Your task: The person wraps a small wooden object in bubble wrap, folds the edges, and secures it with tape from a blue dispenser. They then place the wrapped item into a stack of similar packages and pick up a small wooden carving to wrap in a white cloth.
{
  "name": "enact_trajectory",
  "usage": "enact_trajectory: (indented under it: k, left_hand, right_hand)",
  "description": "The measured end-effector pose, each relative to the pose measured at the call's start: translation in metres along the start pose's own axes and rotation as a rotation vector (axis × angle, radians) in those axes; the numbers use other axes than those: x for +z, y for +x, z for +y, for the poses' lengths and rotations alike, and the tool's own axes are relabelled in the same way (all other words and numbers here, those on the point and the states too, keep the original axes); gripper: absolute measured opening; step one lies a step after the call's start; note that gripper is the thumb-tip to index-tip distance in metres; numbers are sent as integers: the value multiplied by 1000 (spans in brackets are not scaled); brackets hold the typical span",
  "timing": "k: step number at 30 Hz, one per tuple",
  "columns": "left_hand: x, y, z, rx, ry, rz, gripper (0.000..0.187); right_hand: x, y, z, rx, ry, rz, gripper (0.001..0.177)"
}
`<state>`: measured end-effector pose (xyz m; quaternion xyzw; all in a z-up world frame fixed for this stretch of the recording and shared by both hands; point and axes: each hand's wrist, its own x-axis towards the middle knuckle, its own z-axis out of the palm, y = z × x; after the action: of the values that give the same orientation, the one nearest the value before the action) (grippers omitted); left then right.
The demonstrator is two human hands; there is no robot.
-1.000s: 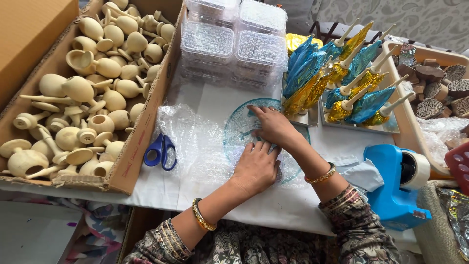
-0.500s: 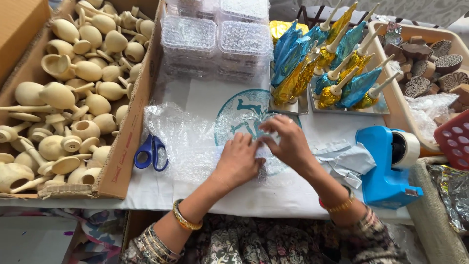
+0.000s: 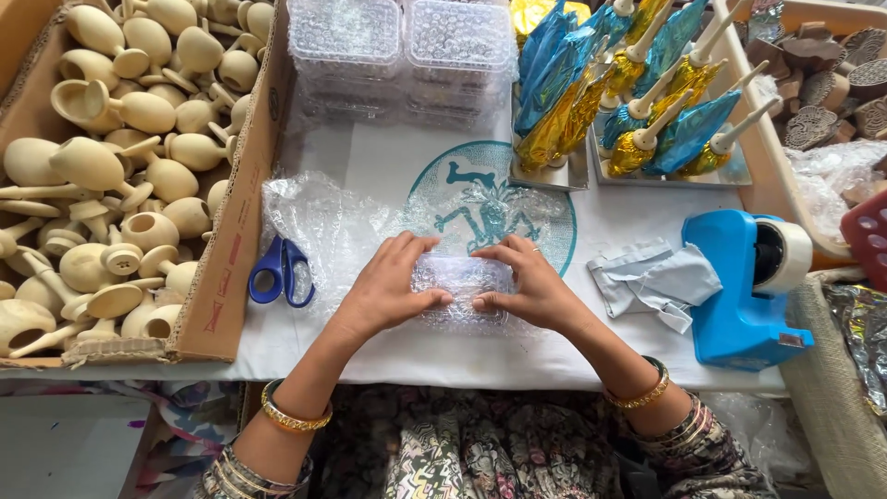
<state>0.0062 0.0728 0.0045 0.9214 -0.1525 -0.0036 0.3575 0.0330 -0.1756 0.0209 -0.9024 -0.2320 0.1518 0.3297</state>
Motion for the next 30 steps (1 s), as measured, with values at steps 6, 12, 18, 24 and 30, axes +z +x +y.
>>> enact_trajectory:
  k: [6, 12, 18, 24, 30]
  left_hand:
    - [-3, 4, 9, -142, 56, -60, 66]
    - [0, 6, 3, -97, 50, -8, 56]
    - [3, 10, 1, -125, 43, 22, 42]
    - [-14, 24, 3, -256, -35, -116, 36]
    - [-4, 58, -22, -128, 151, 147, 36]
  right_hand:
    - [4, 4, 0, -69, -102, 52, 72]
    - [7, 9, 4, -84, -135, 106, 56]
    - [9, 13, 6, -114, -111, 156, 43]
    - [8, 15, 8, -82, -118, 157, 34]
    - [8, 17, 6, -65, -108, 157, 37]
